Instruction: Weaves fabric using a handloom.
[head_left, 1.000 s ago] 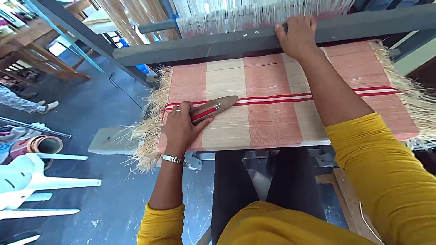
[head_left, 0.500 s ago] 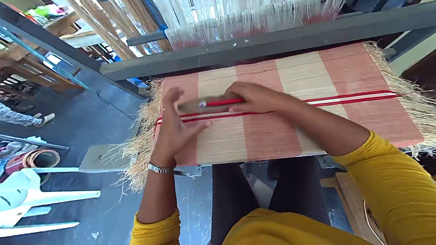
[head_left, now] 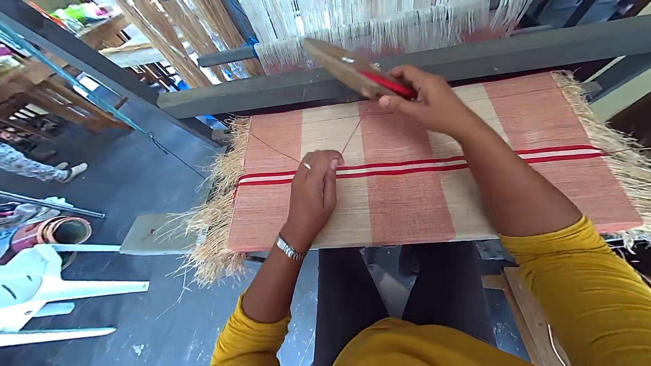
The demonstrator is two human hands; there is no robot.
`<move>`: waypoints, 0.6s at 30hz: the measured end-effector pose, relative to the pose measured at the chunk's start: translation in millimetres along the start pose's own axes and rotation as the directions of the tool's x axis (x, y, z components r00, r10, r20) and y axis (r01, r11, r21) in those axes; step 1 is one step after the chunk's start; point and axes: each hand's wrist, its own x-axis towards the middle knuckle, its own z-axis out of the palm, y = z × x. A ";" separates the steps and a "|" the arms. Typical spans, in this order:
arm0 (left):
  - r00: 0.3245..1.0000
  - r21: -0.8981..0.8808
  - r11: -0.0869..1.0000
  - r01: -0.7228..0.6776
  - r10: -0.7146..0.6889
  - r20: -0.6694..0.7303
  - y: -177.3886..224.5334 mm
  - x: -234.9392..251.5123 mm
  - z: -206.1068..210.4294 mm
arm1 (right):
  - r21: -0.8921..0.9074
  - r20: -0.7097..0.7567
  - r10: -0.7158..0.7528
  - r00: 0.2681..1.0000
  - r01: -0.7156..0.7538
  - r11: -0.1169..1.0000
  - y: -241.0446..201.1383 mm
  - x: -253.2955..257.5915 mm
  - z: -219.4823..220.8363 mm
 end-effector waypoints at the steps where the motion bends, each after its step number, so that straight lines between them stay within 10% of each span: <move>1: 0.999 -0.019 0.999 -0.033 0.033 -0.017 5.3 -5.4 -5.4 | -0.036 -0.019 0.031 0.999 -0.032 0.999 1.5 0.7 -11.8; 10: 0.952 -0.339 0.937 0.089 -0.180 -0.248 -12.8 -54.5 -84.5 | -0.234 -0.081 0.254 0.964 -0.266 0.935 20.0 -21.7 -106.0; 18: 0.525 -0.729 0.684 0.026 -0.630 -0.573 -70.4 -112.3 -151.1 | -0.387 -0.214 0.462 0.861 -0.509 0.769 30.0 -62.6 -169.3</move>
